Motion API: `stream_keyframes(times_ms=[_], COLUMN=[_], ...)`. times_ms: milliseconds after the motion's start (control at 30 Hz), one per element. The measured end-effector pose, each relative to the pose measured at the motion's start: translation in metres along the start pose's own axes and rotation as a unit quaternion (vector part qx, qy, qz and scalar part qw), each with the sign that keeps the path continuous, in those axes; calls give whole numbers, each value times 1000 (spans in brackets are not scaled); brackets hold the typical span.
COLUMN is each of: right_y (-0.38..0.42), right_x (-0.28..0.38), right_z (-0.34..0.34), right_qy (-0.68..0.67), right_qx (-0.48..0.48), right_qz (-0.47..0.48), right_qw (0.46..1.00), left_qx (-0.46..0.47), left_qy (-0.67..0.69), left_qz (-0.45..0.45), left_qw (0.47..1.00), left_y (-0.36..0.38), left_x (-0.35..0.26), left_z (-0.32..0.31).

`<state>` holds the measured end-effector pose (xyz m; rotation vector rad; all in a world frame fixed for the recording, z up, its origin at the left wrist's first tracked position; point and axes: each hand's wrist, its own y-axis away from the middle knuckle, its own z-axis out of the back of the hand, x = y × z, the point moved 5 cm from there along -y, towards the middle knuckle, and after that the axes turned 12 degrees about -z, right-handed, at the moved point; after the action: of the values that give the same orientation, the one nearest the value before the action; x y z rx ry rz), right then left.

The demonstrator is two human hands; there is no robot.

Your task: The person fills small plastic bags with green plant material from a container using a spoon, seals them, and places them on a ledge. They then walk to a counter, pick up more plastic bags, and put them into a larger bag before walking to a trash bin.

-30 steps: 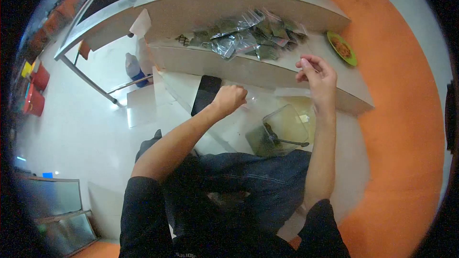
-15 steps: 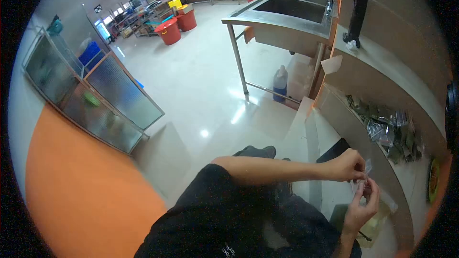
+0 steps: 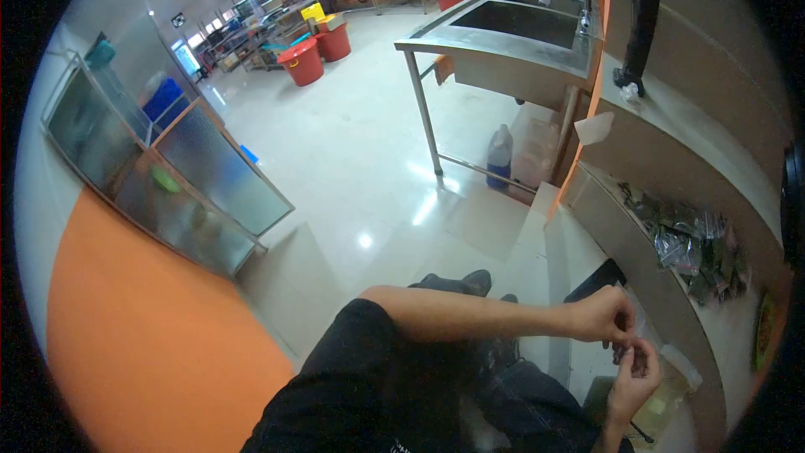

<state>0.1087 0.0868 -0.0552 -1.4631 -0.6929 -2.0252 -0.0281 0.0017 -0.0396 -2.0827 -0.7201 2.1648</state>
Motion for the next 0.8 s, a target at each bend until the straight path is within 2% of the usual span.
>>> stream_keyframes(times_ms=[133, 233, 433, 533, 667, 800], right_y=[4, 9, 5, 6, 6, 5], right_x=[4, 14, 8, 15, 20, 17], right_z=[-3, -8, 5, 8, 3, 2], right_qy=[-24, 22, 47, 96, 203, 280], right_qx=[-32, -34, -56, -90, -84, -104], right_qz=[0, 69, 24, 24, 89, 113], right_qw=[999, 997, 997, 991, 972, 948], left_qx=[23, 14, 29, 54, 74, 31], left_qy=[-32, -73, -137, -162, -251, -390], left_qz=[-7, -27, -60, -87, -85, -70], left_qw=[999, 997, 988, 982, 961, 918], left_y=[-5, -11, -17, -18, -13, -9], left_x=[3, 1, 3, 1, 0, 2], left_z=[-1, -2, -15, -22, -25, -26])
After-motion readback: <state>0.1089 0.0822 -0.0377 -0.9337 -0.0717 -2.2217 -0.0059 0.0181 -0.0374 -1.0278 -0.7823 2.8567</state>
